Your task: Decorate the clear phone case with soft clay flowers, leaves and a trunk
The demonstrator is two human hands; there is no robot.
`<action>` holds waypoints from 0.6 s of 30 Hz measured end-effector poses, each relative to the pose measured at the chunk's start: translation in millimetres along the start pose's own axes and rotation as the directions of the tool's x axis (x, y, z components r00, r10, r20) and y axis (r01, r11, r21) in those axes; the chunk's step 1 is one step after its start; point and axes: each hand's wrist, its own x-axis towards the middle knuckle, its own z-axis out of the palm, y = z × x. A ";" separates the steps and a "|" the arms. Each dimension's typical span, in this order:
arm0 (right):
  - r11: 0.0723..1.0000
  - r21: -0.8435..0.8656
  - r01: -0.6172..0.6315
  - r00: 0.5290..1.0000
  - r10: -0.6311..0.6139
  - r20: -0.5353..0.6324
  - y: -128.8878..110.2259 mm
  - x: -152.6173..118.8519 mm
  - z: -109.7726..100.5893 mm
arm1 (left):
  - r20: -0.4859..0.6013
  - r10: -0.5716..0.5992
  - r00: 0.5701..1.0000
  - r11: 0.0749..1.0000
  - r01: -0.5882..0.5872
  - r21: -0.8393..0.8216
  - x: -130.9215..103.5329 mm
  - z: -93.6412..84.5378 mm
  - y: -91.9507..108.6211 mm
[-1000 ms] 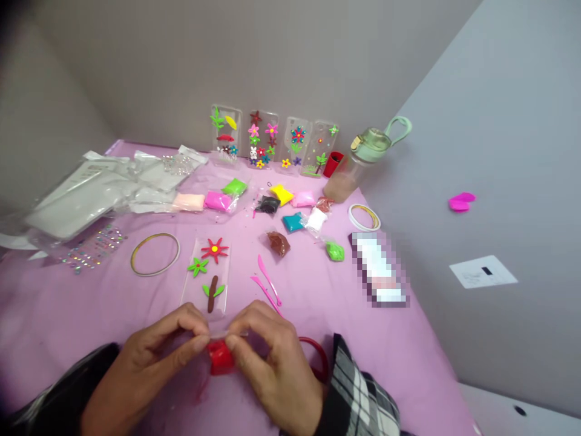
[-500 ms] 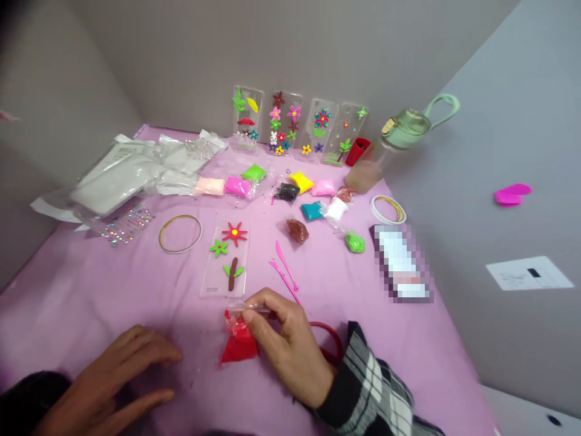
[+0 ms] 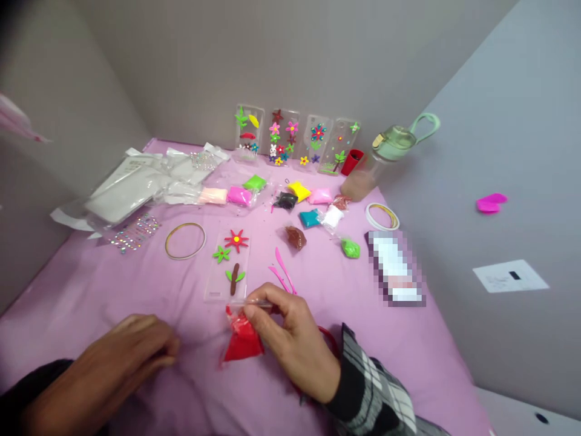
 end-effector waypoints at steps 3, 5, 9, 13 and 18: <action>0.998 0.067 -0.017 1.000 0.016 0.025 -8.9 1.5 4.5 | -0.068 0.029 0.997 0.992 -0.038 -0.124 23.8 -8.7 28.9; 0.995 0.099 0.002 1.000 -0.002 0.008 -12.3 1.9 7.9 | -0.208 -0.013 0.978 0.952 -0.052 -0.301 44.0 -14.5 49.7; 0.992 0.101 0.070 0.995 -0.062 -0.084 -10.6 1.0 11.8 | -0.234 -0.193 0.953 0.745 -0.012 -0.667 78.2 -10.3 75.3; 0.996 0.082 0.043 0.982 -0.028 -0.185 -1.5 -2.1 8.4 | -0.065 -0.236 0.970 0.508 0.066 -0.859 90.9 11.0 72.2; 0.994 0.103 -0.033 0.978 0.053 -0.200 8.3 0.0 2.1 | 0.021 -0.296 0.955 0.357 0.131 -0.925 88.2 28.9 61.2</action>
